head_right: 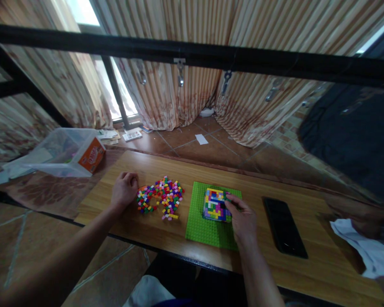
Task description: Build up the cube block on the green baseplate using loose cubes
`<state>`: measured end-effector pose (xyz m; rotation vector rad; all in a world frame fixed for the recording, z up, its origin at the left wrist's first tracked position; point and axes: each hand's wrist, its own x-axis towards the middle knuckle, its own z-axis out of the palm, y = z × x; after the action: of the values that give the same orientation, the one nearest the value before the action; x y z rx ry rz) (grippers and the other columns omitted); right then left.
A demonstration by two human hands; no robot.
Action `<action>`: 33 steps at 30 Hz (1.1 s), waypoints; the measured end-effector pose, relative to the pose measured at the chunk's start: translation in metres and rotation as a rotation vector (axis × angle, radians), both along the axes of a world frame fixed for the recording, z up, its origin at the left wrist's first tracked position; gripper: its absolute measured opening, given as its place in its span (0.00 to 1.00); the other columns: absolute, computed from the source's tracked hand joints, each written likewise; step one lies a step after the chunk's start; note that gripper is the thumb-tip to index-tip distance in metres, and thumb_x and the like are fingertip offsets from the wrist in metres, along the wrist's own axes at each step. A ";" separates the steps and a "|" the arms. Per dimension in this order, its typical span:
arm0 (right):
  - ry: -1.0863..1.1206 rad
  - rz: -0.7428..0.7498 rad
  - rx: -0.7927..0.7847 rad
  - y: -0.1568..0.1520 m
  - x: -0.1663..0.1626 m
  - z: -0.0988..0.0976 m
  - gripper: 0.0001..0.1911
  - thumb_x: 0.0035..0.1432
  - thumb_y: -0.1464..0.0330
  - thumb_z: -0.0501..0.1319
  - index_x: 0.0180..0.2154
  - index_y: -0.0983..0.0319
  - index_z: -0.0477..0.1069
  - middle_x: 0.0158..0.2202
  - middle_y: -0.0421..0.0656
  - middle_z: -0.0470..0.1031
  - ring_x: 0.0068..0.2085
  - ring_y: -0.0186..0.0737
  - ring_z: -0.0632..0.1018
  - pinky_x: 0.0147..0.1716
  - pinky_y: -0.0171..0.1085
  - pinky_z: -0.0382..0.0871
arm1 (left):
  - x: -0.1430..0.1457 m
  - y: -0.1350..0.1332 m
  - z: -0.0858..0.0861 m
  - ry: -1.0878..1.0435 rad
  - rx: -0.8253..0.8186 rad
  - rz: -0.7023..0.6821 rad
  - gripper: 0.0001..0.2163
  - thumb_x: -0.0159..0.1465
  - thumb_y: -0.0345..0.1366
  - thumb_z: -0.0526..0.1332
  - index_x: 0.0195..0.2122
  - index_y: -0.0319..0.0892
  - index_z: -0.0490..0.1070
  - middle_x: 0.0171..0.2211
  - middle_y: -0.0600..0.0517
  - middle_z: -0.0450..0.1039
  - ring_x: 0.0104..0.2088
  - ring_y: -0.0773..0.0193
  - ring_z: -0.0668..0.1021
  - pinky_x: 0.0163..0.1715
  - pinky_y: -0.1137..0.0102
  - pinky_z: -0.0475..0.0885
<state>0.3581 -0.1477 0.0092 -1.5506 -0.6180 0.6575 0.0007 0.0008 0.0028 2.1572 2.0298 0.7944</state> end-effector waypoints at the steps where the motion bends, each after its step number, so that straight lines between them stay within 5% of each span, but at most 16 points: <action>1: 0.059 -0.002 -0.002 0.000 -0.001 0.000 0.16 0.40 0.62 0.72 0.35 0.58 0.80 0.42 0.43 0.81 0.43 0.43 0.79 0.45 0.45 0.75 | 0.000 0.000 0.000 0.002 0.000 0.003 0.11 0.63 0.31 0.53 0.40 0.42 0.75 0.43 0.45 0.74 0.45 0.55 0.76 0.45 0.64 0.72; 9: 0.162 0.016 0.026 0.003 0.003 -0.006 0.19 0.39 0.65 0.72 0.38 0.59 0.80 0.39 0.41 0.82 0.35 0.38 0.80 0.36 0.40 0.77 | -0.001 0.001 -0.002 0.007 0.014 0.002 0.11 0.64 0.31 0.53 0.39 0.43 0.75 0.42 0.45 0.73 0.44 0.56 0.76 0.44 0.65 0.72; 33: 0.125 0.034 0.064 0.001 0.008 -0.009 0.17 0.38 0.65 0.73 0.35 0.59 0.79 0.40 0.43 0.82 0.38 0.41 0.81 0.36 0.41 0.77 | -0.001 0.001 -0.004 0.006 0.016 0.012 0.11 0.64 0.32 0.53 0.40 0.42 0.75 0.43 0.44 0.74 0.45 0.55 0.77 0.44 0.65 0.71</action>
<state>0.3657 -0.1466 0.0003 -1.4307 -0.5665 0.7474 0.0001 0.0022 -0.0009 2.1597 2.0486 0.8094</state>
